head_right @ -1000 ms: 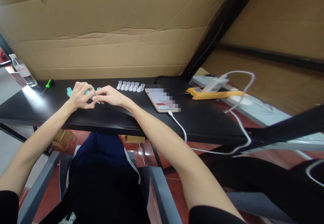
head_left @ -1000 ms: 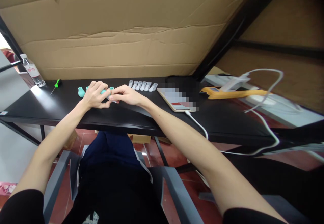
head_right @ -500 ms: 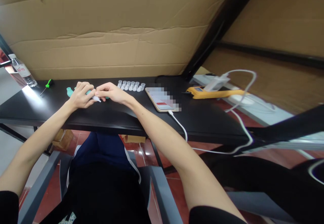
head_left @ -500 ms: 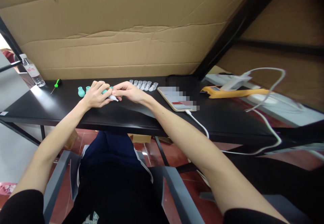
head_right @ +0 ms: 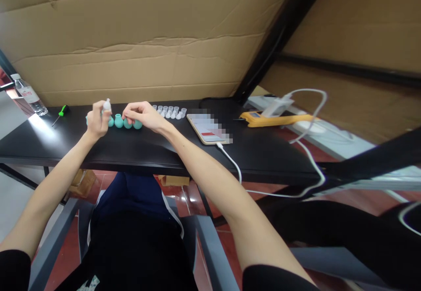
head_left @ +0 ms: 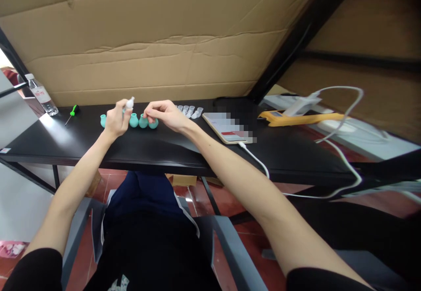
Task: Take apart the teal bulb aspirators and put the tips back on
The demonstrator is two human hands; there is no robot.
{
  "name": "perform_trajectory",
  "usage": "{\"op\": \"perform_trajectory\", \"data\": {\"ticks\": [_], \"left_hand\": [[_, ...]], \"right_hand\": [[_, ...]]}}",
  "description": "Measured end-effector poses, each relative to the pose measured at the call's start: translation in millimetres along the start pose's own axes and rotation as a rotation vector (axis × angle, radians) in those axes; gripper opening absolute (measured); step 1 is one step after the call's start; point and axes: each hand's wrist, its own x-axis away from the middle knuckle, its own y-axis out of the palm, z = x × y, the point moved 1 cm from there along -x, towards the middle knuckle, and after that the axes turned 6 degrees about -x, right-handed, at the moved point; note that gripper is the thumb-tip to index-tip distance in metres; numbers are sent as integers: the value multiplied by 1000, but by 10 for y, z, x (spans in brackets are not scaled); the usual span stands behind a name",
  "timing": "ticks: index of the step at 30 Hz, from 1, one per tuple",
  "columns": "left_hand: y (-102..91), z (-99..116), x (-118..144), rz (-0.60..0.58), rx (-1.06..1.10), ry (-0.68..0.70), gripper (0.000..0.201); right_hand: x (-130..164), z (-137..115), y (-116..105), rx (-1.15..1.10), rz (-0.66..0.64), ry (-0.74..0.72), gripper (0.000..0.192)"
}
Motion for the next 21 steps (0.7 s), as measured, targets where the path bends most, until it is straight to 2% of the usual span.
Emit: {"op": "perform_trajectory", "data": {"ticks": [2, 4, 7, 9, 11, 13, 16, 19, 21], "left_hand": [[-66, -37, -31, 104, 84, -172, 61], [-154, -116, -101, 210, 183, -278, 58], [-318, -345, -275, 350, 282, -334, 58], [-427, -554, -411, 386, 300, -393, 58], [-514, -765, -530, 359, 305, -464, 58], [-564, -949, -605, 284, 309, -519, 56], [-584, -1155, -619, 198, 295, -559, 49], [-563, -1306, -540, 116, 302, -721, 45], [-553, -1366, -473, 81, 335, -748, 42]], "right_hand": [[-12, 15, -36, -21, 57, -20, 80], [-25, 27, -68, -35, 110, -47, 79], [-60, 53, -117, -25, 188, -84, 78], [-100, 93, -164, 4, 256, -89, 77], [-147, 151, -237, 45, 350, -94, 74], [-190, 210, -341, 99, 458, -104, 67], [-213, 270, -541, 306, 608, -83, 47], [-183, 302, -731, 732, 626, 12, 23], [-145, 338, -824, 975, 572, 92, 22]]}}
